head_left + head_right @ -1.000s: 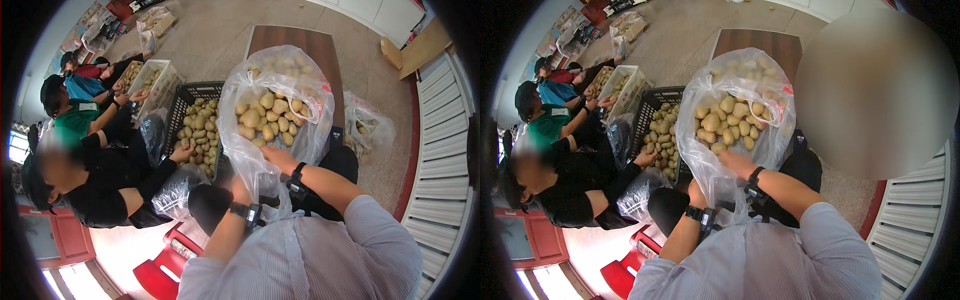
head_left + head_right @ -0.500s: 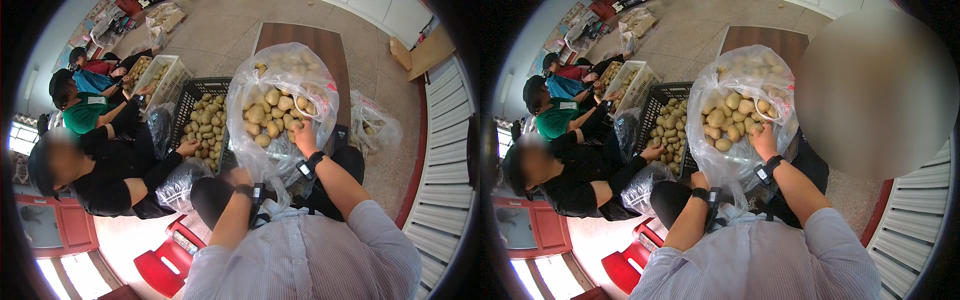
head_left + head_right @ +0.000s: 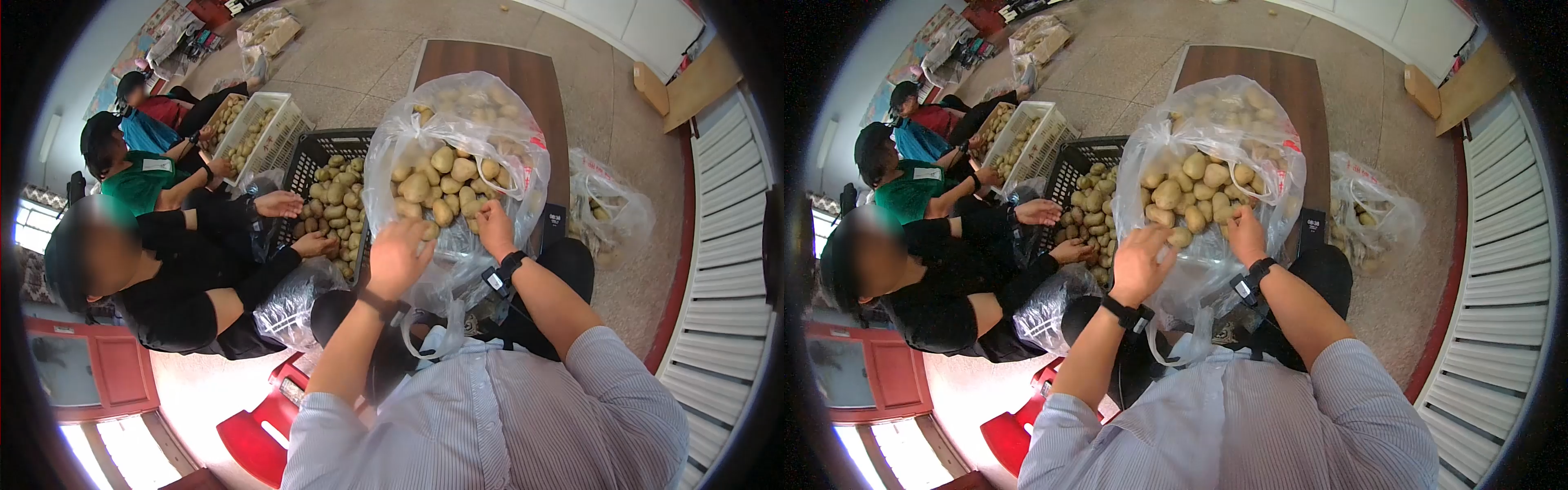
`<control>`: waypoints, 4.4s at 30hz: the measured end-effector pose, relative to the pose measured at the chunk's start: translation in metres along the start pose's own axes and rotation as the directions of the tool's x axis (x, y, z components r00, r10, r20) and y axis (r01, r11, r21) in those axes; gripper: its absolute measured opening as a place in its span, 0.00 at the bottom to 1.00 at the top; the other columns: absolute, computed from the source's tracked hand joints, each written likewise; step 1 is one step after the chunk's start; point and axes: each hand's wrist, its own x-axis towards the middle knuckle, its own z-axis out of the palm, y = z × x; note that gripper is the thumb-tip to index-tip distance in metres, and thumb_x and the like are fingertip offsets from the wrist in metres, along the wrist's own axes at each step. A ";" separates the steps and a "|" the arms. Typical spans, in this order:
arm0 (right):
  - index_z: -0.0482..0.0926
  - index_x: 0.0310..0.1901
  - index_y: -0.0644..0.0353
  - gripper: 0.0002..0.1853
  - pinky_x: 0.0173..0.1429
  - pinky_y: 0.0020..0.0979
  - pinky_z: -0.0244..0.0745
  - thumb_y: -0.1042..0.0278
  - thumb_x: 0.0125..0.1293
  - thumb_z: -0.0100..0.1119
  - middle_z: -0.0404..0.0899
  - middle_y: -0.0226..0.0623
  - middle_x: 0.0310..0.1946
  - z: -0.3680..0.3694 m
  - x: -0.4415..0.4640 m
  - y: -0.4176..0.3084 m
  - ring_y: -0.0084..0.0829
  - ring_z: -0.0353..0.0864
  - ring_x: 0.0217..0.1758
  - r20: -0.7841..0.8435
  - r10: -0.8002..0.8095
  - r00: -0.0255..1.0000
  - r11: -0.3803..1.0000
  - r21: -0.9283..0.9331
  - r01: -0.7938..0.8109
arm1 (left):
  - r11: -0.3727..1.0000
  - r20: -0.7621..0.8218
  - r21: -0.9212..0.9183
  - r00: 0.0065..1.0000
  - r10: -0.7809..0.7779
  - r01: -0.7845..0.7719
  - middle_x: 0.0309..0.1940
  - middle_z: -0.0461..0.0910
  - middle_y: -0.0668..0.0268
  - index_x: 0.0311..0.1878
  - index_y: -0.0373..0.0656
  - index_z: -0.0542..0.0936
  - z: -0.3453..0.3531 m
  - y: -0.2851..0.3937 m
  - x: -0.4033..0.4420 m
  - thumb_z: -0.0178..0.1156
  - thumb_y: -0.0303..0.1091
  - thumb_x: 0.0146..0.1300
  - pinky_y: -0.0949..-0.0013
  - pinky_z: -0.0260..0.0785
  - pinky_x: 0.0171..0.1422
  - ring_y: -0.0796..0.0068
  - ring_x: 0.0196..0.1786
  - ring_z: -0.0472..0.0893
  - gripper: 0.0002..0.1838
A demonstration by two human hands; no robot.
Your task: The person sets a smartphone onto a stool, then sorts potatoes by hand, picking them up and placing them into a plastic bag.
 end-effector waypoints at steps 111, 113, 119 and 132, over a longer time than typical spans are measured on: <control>0.75 0.41 0.58 0.08 0.41 0.42 0.79 0.70 0.59 0.55 0.74 0.41 0.45 0.013 -0.035 -0.030 0.44 0.79 0.46 0.286 -0.535 0.795 0.633 -0.487 0.602 | 0.557 0.022 -0.648 0.744 -0.668 0.519 0.39 0.80 0.47 0.41 0.34 0.77 0.099 -0.337 -0.087 0.66 0.54 0.58 0.59 0.73 0.46 0.53 0.42 0.81 0.27; 0.75 0.41 0.58 0.07 0.38 0.42 0.79 0.72 0.60 0.54 0.74 0.43 0.49 0.018 -0.038 -0.028 0.44 0.81 0.41 0.315 -0.524 0.791 0.587 -0.539 0.604 | 0.837 -0.006 -0.112 0.842 -0.539 0.535 0.39 0.79 0.50 0.44 0.35 0.75 0.065 -0.304 -0.083 0.65 0.47 0.61 0.60 0.75 0.48 0.56 0.44 0.81 0.23; 0.74 0.48 0.59 0.18 0.49 0.46 0.77 0.74 0.54 0.59 0.72 0.45 0.54 0.018 -0.036 -0.026 0.50 0.79 0.48 0.393 -0.466 0.793 0.677 -0.418 0.605 | -0.609 0.743 -0.668 0.431 -0.512 0.428 0.56 0.72 0.55 0.58 0.39 0.69 0.012 -0.281 -0.053 0.54 0.34 0.68 0.53 0.81 0.42 0.50 0.50 0.79 0.18; 0.73 0.53 0.60 0.21 0.57 0.46 0.71 0.78 0.54 0.58 0.75 0.50 0.49 0.011 -0.027 -0.024 0.52 0.75 0.54 0.281 -0.363 0.888 0.907 -0.110 0.406 | 0.639 0.144 -0.645 0.887 -0.438 0.420 0.46 0.76 0.63 0.61 0.45 0.72 0.056 -0.294 -0.077 0.47 0.34 0.73 0.59 0.78 0.42 0.61 0.37 0.80 0.16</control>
